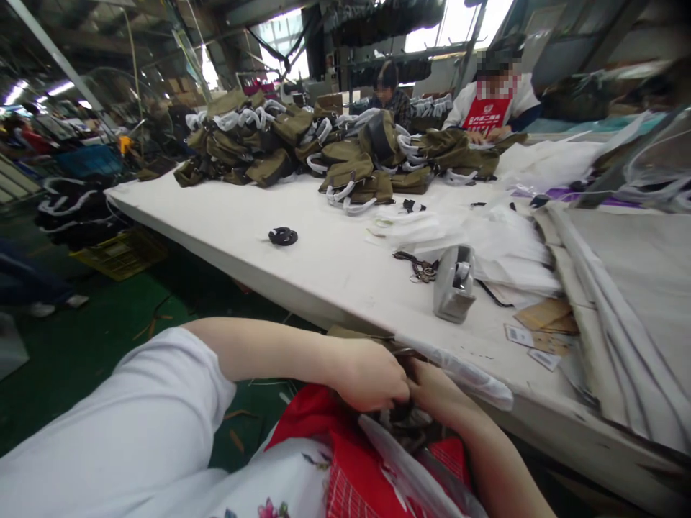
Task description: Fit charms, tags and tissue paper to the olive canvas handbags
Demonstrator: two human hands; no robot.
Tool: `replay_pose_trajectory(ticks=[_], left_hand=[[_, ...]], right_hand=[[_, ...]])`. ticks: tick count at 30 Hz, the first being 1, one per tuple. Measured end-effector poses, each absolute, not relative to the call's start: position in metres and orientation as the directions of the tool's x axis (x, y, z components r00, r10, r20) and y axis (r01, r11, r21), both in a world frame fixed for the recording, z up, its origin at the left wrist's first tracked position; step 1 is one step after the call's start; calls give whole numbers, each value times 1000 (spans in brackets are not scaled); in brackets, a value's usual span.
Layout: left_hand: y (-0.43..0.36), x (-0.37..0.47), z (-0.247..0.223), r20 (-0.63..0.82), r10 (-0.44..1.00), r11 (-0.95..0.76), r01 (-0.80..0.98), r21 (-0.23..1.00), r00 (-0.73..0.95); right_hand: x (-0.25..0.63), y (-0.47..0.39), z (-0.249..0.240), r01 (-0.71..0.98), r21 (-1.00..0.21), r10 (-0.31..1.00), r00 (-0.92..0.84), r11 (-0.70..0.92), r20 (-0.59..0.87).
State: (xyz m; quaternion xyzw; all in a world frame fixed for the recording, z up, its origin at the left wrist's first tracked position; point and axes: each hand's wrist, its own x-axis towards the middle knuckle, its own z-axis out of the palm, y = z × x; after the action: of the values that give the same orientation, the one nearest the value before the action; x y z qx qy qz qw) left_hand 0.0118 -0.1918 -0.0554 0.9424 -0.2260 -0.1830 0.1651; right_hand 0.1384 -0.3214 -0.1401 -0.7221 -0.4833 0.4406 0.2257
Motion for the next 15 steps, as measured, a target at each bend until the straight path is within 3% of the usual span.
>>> replay_pose_trajectory(ticks=[3,5,8,10,15], left_hand=[[-149,-12,-38,-168,-268,-913,-194,359,949],[-131,-31,-39,-175,-136,-918,-57,393,975],[-121,-57,-54,-209,-167,-853,-35,522,964],[-123,-69,-69,-153,-194,-804,-68,590,969],[-142,-77,-123,99,6,-728,-64,683,995]], right_hand=[[127,-321,-142,587,-699,901,138,-408,-410],[115,-322,-142,593,-706,910,120,-387,-398],[98,-327,-143,543,-740,906,103,-397,-411],[90,-329,-148,530,-764,922,105,-368,-372],[83,-322,-160,524,-826,978,95,-209,-188]])
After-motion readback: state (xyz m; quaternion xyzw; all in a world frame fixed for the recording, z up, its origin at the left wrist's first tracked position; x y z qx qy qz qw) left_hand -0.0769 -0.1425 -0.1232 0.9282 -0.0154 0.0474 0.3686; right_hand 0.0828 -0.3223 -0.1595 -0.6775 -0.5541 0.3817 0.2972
